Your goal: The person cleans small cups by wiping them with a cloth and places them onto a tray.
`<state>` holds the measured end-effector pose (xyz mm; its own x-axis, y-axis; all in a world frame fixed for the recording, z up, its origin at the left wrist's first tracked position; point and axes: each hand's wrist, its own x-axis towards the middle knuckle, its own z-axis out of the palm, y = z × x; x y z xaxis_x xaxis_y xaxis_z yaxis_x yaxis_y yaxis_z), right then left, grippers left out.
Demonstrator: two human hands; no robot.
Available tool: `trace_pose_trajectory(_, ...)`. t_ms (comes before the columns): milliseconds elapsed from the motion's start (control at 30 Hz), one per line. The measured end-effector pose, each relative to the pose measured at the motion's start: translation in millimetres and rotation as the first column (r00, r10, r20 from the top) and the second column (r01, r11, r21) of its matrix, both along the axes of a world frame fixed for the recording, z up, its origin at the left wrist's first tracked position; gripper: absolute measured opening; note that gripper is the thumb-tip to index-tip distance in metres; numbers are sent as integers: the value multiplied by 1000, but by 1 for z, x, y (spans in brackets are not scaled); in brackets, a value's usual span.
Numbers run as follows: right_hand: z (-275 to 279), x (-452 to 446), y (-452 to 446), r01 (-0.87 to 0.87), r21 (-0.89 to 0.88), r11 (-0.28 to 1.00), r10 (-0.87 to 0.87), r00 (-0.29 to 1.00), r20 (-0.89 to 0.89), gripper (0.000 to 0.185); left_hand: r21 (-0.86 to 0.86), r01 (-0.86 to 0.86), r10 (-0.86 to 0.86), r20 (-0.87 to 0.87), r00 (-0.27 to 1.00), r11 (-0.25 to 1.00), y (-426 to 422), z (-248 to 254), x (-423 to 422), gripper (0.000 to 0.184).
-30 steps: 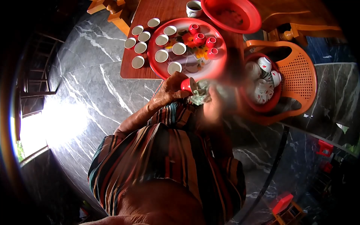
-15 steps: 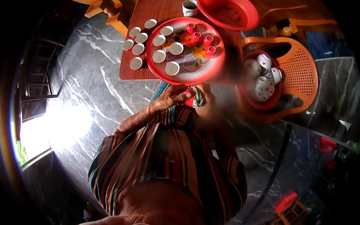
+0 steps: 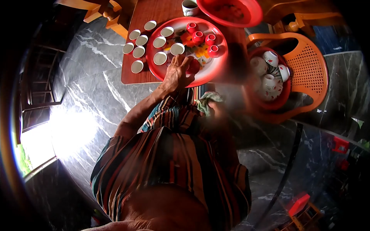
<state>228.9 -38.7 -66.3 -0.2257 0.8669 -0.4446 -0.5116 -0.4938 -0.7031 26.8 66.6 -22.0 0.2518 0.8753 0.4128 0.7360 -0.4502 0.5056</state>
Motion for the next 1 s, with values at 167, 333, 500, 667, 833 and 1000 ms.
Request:
trace_pose_trajectory(167, 10, -3, -3, -6, 94, 996, 23, 984, -177, 31, -116, 64, -32, 254, 967, 991, 38, -51, 11, 69)
trace_pose_trajectory(333, -4, -6, -10, 132, -36, 991, -137, 954, -266, 27, -15, 154, -142, 297, 944, 988, 46, -44, 16, 65)
trace_pose_trajectory(500, -8, -7, -5, 83, 31, 996, -69, 948, -311, 28, 8, 50, -50, 52, 997, 999, 45, -69, 17, 57)
trace_pose_trajectory(667, -6, -5, -3, -31, 52, 998, 47, 941, -334, 27, 26, 48, -49, 38, 998, 999, 50, -100, 17, 53)
trace_pose_trajectory(833, 10, -13, -8, 331, -109, 937, -346, 923, -166, 27, 16, -10, 12, -130, 991, 1000, 39, -87, 14, 53)
trace_pose_trajectory(1000, -18, 5, -6, 236, -150, 960, -265, 939, -218, 26, 40, 12, -4, -174, 985, 999, 31, -41, 22, 59)
